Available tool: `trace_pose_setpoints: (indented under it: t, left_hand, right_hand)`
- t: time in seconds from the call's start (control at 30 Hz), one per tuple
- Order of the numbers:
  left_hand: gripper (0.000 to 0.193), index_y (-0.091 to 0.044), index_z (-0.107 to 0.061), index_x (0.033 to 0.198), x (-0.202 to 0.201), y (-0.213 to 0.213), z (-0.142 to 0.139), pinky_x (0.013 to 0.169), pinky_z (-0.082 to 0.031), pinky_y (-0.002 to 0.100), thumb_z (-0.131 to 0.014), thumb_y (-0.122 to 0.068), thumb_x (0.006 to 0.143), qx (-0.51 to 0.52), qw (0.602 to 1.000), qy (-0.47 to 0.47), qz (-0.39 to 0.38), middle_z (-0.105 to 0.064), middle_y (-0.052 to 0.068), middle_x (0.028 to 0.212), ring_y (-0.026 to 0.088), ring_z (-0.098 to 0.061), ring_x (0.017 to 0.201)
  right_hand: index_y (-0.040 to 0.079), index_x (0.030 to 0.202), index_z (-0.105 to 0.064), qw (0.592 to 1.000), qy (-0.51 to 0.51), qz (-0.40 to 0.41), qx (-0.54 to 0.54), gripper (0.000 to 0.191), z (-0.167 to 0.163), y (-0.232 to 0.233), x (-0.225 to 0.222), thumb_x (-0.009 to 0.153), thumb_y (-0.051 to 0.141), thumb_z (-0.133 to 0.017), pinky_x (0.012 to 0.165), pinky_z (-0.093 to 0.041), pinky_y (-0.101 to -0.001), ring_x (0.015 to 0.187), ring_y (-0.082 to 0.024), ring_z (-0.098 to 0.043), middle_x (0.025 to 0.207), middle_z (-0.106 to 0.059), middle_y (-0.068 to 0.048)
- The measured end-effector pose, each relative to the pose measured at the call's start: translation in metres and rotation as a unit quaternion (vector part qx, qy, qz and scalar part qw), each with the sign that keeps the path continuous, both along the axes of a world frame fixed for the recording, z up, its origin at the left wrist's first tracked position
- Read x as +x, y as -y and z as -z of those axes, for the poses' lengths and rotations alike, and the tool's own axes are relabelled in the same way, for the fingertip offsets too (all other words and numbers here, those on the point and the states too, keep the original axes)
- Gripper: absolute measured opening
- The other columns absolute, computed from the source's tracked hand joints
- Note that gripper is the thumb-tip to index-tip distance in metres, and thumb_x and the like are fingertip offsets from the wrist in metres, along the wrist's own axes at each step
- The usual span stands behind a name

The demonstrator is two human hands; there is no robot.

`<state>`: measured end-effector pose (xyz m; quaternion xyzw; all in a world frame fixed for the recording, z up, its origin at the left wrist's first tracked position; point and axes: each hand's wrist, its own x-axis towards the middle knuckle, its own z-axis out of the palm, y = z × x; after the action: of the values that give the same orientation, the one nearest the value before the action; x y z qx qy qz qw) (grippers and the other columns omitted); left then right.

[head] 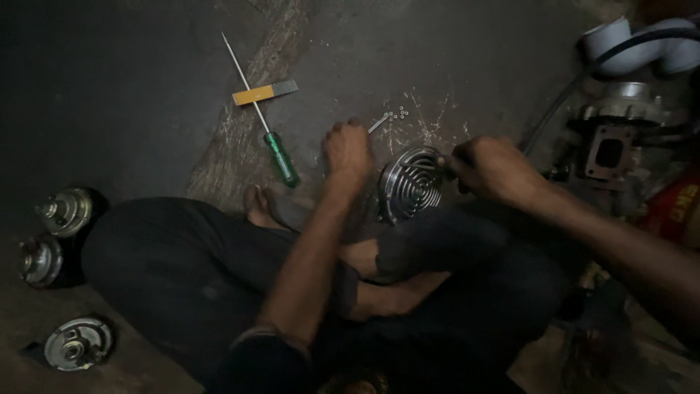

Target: The person sits on the floor and assembles a circular metal component by inserting small metal pieces into slots and securing them with a screwdriver. The person uses a wrench and screwdriver to tighten the assembly.

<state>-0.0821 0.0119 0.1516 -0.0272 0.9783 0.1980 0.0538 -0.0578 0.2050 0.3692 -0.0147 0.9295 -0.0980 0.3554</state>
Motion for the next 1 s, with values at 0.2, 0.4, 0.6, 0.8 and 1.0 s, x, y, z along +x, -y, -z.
trace_pose_setpoints:
  t: [0.2, 0.4, 0.6, 0.8, 1.0]
  left_hand:
    - [0.024, 0.001, -0.074, 0.103, 0.007, 0.036, 0.004, 0.073, -0.055, 0.043, -0.079, -0.008, 0.081, 0.342, 0.935, -0.003, -0.098, -0.074, 0.021, 0.096, 0.034, -0.07, 0.087]
    - [0.03, 0.007, -0.065, 0.115, 0.022, 0.038, -0.028, 0.066, -0.064, 0.034, -0.069, -0.01, 0.09, 0.636, 0.706, 0.209, -0.233, -0.075, 0.018, 0.096, 0.024, -0.076, 0.079]
    - [0.034, 0.004, -0.068, 0.113, 0.039, 0.014, -0.058, 0.068, -0.064, 0.031, -0.077, -0.008, 0.082, 0.657, 0.669, 0.228, -0.261, -0.076, 0.013, 0.098, 0.022, -0.075, 0.082]
    - [0.023, 0.004, -0.075, 0.097, 0.042, 0.013, -0.076, 0.061, -0.057, 0.029, -0.081, -0.014, 0.084, 0.621, 0.699, 0.249, -0.251, -0.078, 0.013, 0.088, 0.019, -0.071, 0.072]
    - [0.021, 0.0, -0.078, 0.092, 0.037, 0.012, -0.092, 0.052, -0.05, 0.03, -0.079, -0.019, 0.084, 0.539, 0.774, 0.239, -0.23, -0.078, 0.01, 0.079, 0.015, -0.065, 0.06]
  right_hand:
    - [0.005, 0.106, -0.076, 1.0, 0.007, 0.012, 0.014, 0.039, 0.003, -0.002, -0.002, 0.105, 0.036, -0.052, 0.072, -0.06, -0.0405, 0.072, -0.024, -0.076, 0.085, -0.08, -0.012]
    - [0.007, 0.109, -0.075, 0.999, 0.029, 0.019, 0.026, 0.041, 0.005, -0.002, -0.003, 0.104, 0.041, -0.053, 0.073, -0.06, -0.0412, 0.074, -0.024, -0.076, 0.088, -0.08, -0.01]
    - [0.004, 0.105, -0.076, 1.0, -0.009, -0.018, 0.007, 0.045, 0.004, -0.007, 0.001, 0.088, 0.045, -0.073, 0.072, -0.06, -0.0422, 0.077, -0.025, -0.075, 0.089, -0.078, -0.013]
    - [0.004, 0.103, -0.078, 0.974, -0.164, -0.148, -0.052, 0.033, 0.006, -0.017, 0.01, 0.089, 0.033, -0.074, 0.062, -0.058, -0.0442, 0.066, -0.031, -0.073, 0.085, -0.075, -0.017]
    - [0.006, 0.103, -0.078, 0.964, -0.171, -0.202, -0.023, 0.028, 0.007, -0.013, 0.009, 0.092, 0.031, -0.07, 0.058, -0.058, -0.0423, 0.065, -0.029, -0.072, 0.084, -0.074, -0.014]
